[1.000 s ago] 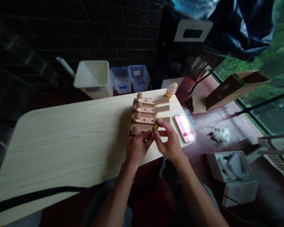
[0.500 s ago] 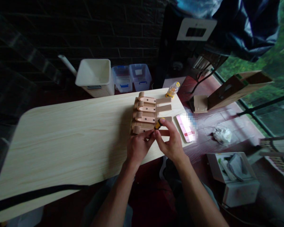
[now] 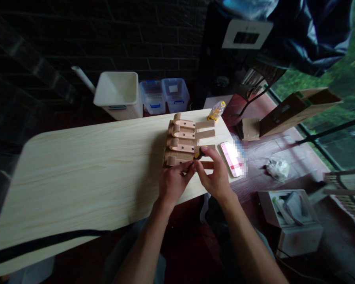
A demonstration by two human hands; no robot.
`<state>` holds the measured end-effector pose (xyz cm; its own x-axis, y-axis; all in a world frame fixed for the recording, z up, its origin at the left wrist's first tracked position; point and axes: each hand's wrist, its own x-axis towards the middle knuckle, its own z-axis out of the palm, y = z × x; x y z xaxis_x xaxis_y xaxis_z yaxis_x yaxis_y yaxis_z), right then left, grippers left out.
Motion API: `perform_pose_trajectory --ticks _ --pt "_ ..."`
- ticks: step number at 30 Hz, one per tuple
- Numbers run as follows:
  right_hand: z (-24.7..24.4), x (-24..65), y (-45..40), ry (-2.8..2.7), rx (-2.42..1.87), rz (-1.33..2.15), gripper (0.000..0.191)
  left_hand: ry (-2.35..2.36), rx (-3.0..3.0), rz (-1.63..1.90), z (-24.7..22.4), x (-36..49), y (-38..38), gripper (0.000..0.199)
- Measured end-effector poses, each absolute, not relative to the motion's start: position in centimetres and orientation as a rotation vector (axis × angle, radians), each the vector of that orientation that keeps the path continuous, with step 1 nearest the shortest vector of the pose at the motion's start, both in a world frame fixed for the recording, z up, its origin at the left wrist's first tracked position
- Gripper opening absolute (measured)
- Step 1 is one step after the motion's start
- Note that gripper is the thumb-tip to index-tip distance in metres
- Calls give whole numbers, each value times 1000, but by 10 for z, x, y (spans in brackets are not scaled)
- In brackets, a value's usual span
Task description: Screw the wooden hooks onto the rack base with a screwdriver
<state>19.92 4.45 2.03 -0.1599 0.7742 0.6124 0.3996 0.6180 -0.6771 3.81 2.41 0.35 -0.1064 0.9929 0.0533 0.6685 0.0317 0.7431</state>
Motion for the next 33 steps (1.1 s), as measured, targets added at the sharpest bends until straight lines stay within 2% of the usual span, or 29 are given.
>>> perform_pose_trajectory --ticks 12,27,33 --pt "14 202 45 -1787 -947 459 76 1786 1629 964 -1 38 24 19" --pt "17 202 43 -1772 -903 521 73 1771 1635 923 5 37 24 17" --pt "16 204 42 -1775 -943 546 65 1742 1626 976 0 38 24 19"
